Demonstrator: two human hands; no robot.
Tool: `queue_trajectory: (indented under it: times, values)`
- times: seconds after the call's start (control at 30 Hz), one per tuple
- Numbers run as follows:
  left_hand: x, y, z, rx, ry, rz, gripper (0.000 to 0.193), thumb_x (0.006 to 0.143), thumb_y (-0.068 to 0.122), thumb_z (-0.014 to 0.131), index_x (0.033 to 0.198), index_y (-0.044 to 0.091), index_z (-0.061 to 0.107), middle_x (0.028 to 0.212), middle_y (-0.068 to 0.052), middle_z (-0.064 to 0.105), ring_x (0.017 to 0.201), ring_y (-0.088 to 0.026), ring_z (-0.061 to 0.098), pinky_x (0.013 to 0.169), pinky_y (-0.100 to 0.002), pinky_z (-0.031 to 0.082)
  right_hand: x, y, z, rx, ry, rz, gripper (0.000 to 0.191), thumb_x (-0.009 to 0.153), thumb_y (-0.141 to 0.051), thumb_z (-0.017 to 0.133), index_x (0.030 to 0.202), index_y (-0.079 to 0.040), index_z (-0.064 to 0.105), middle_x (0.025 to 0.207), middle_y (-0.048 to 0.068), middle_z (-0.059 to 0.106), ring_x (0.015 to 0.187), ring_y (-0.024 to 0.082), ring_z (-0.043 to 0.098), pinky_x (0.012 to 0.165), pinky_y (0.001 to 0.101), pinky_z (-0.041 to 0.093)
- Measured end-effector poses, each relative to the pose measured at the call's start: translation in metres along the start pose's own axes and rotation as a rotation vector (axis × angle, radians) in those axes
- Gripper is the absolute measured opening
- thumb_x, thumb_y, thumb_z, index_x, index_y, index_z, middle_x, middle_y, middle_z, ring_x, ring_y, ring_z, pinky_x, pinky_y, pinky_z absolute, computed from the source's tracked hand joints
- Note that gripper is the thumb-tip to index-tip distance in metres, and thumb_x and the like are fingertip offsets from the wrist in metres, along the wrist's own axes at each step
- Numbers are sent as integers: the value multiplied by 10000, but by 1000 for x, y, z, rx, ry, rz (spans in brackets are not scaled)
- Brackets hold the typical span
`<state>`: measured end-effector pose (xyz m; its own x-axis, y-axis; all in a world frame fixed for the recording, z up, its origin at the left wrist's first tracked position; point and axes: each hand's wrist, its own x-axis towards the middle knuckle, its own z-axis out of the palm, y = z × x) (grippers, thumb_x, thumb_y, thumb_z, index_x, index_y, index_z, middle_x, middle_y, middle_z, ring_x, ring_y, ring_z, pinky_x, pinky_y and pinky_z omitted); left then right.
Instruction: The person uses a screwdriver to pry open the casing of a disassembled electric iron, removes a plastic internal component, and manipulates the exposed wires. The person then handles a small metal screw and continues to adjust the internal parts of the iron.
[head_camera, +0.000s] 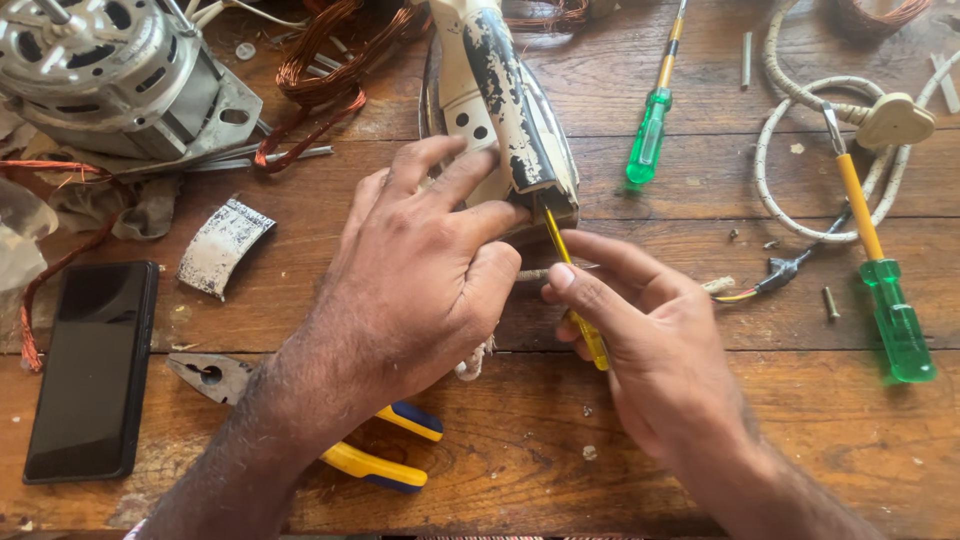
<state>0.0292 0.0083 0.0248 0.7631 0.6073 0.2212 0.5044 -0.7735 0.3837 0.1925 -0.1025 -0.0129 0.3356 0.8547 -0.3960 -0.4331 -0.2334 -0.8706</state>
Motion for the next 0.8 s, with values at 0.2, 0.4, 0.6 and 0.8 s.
queue_trajectory:
  times: [0.2, 0.4, 0.6, 0.8]
  values:
    - [0, -2, 2, -32, 54, 26, 431, 907, 236, 457, 1152, 21, 739, 1407, -245, 602, 1413, -385, 419, 1189, -577, 244, 3, 12, 10, 177, -40, -1, 319, 957, -149, 699, 1239, -7, 739, 836, -10, 608, 653, 21, 512, 442, 185, 375]
    - [2, -3, 3, -49, 50, 43, 441, 910, 234, 450, 1156, 17, 744, 1350, -251, 624, 1377, -395, 443, 1187, -589, 219, 1, 7, 14, -112, 59, -97, 376, 922, -111, 685, 1287, -38, 732, 770, 4, 624, 461, 16, 353, 364, 188, 251]
    - [3, -3, 1, -57, 56, 52, 454, 906, 246, 442, 1162, 23, 742, 1356, -250, 617, 1356, -396, 445, 1177, -588, 213, 1, -1, 20, 93, 92, -42, 329, 979, -181, 622, 1248, -8, 701, 755, 30, 600, 483, 60, 452, 389, 190, 368]
    - [2, -4, 2, -76, 67, 54, 454, 906, 235, 432, 1163, 27, 743, 1326, -228, 631, 1330, -390, 460, 1171, -583, 222, -1, 6, 22, 216, 168, 41, 350, 924, -113, 654, 1272, -74, 641, 878, -16, 650, 635, 27, 564, 427, 159, 404]
